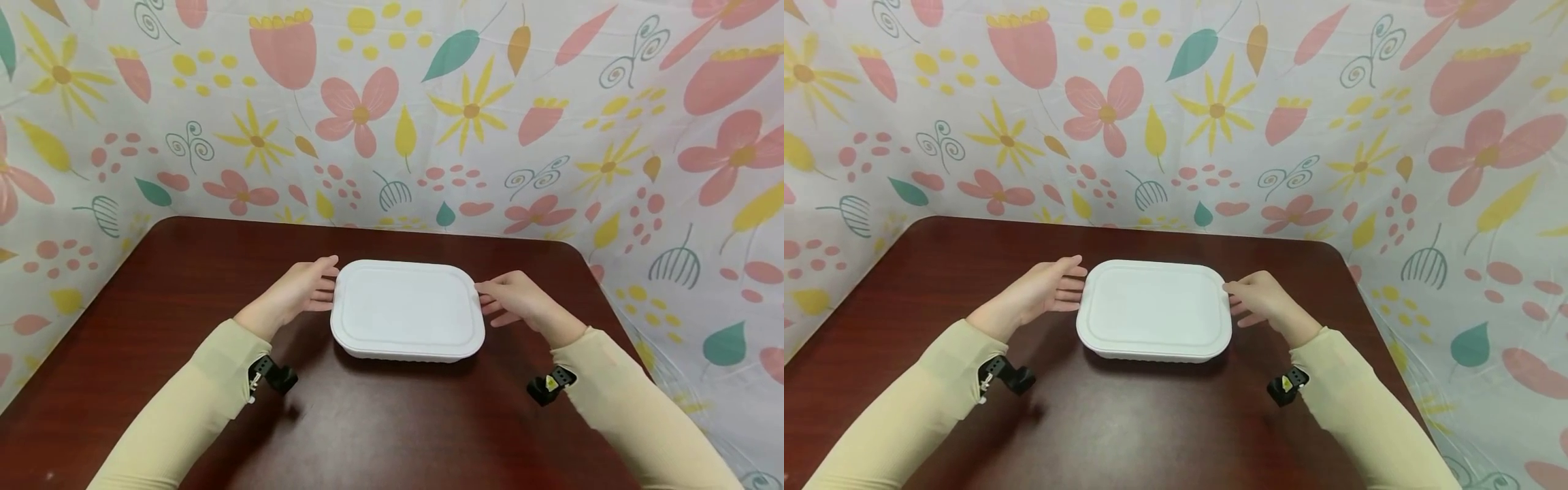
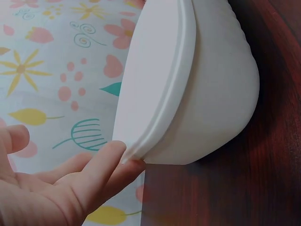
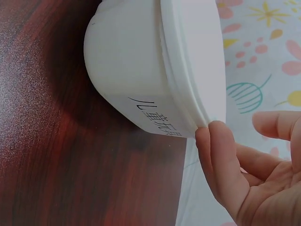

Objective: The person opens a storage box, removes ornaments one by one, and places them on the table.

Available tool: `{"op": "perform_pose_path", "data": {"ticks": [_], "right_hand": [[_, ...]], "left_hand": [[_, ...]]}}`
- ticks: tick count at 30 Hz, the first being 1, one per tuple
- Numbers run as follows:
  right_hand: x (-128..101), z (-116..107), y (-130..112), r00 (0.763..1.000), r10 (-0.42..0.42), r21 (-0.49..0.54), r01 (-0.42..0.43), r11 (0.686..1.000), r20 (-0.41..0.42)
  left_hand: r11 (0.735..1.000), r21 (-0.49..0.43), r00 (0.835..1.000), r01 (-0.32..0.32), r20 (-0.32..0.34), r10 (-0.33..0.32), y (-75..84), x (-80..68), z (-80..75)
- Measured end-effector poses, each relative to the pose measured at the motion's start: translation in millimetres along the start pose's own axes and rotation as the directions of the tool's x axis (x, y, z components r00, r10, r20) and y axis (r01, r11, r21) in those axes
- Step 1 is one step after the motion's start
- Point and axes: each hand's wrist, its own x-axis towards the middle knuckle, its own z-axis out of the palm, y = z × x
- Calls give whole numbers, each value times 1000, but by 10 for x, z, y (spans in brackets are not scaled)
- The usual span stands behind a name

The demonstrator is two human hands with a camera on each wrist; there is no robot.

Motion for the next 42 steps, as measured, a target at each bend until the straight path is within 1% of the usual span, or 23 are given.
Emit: {"op": "perform_pose_path", "data": {"ticks": [6, 14, 18, 21, 25, 34, 38, 42], "right_hand": [[-13, -12, -24, 1000, -3, -12, 3, 1000, -9], [-8, -24, -49, 999, 2, 97, 2, 995, -33], [8, -31, -58, 999, 7, 153, -1, 988, -40], [20, -31, -46, 999, -4, 184, 14, 983, -52], [34, -23, -7, 997, -30, 216, 44, 975, -68], [94, 13, 22, 994, -76, 279, 96, 955, -82], [131, 39, 2, 994, -76, 296, 97, 950, -83], [165, 78, -21, 993, -72, 319, 97, 943, -92]], "left_hand": [[1000, -8, 1000, -14, -3, 14, 10, -7, -29], [999, -36, 999, -35, -12, 34, -6, 4, -70], [996, -82, 999, -38, -14, 37, -30, 17, -111], [993, -114, 999, -37, -15, 35, -55, 27, -134], [991, -127, 999, -48, -19, 46, -94, 48, -150], [985, -106, 989, -137, -76, 130, -200, 99, -171], [980, -117, 984, -161, -100, 150, -224, 99, -177], [980, -112, 980, -166, -131, 151, -240, 107, -188]]}}
